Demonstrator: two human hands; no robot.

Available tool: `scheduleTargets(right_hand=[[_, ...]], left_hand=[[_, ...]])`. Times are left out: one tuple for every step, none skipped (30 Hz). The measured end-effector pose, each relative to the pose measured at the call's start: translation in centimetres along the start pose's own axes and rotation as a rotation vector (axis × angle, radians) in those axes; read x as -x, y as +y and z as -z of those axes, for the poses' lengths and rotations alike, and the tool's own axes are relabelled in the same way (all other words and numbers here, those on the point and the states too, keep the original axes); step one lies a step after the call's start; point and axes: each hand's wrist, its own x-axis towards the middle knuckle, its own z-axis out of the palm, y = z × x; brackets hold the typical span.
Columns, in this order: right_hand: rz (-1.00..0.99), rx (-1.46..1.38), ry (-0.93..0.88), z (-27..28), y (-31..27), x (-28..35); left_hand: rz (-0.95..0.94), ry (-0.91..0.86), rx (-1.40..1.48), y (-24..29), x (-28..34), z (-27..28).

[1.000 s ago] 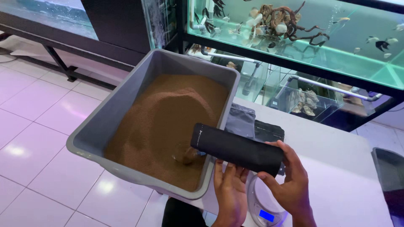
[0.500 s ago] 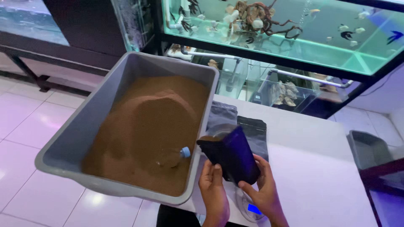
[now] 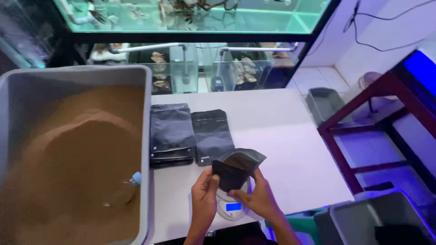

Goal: The person fills a black pouch with sand using a plastic bottle scoop from a large bin, weighs it on a digital scale, and seals the pouch before placing it in another bin.

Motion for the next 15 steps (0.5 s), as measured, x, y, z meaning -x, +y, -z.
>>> scheduleTargets(right_hand=[[-0.016, 0.0, 0.017, 0.3, 0.4, 0.1], [-0.066, 0.046, 0.028, 0.4, 0.7, 0.2], [-0.116, 0.092, 0.039, 0.5, 1.0, 0.3], [-0.129, 0.091, 0.045, 0.9, 0.8, 0.4], [-0.106, 0.078, 0.007, 1.2, 0.6, 0.4], [-0.08, 0.066, -0.034, 1.5, 0.3, 0.3], [-0.089, 0.067, -0.03, 2.0, 1.3, 0.2], [0.112, -0.164, -0.122, 2.3, 2.2, 0.0], [0.313, -0.394, -0.214, 2.6, 3.0, -0.2], [0.309, -0.394, -0.213, 2.9, 3.9, -0.6], [0.318, -0.501, -0.209, 3.1, 4.7, -1.1], [0.328, -0.608, -0.207, 3.3, 5.5, -1.6], [0.325, -0.607, -0.206, 3.6, 5.7, -1.7], [0.317, -0.645, -0.198, 3.8, 5.9, -1.9], [0.308, -0.682, -0.189, 4.1, 6.1, -2.0]], left_hand=[[0.012, -0.02, 0.001, 0.1, 0.1, -0.5], [-0.007, -0.038, -0.006, 0.4, 0.3, -0.9], [-0.025, -0.056, -0.013, 0.7, 0.4, -1.2], [-0.015, -0.066, -0.014, 0.8, 0.4, -1.4], [-0.047, -0.073, 0.051, 0.9, 0.4, -1.6], [-0.081, -0.076, 0.119, 1.0, 0.4, -1.8], [-0.073, -0.082, 0.12, 1.6, 0.5, -1.6], [-0.125, -0.092, 0.122, 2.3, 0.5, -1.4], [-0.178, -0.103, 0.125, 3.0, 0.5, -1.1], [-0.174, -0.104, 0.125, 2.4, 0.2, -0.7], [-0.189, -0.086, 0.161, 1.9, -0.2, -0.1], [-0.206, -0.065, 0.197, 1.3, -0.5, 0.4], [-0.203, -0.065, 0.197, 0.8, -0.8, 1.0], [-0.202, -0.062, 0.202, 0.3, -1.1, 1.6], [-0.201, -0.06, 0.206, -0.2, -1.3, 2.2]])
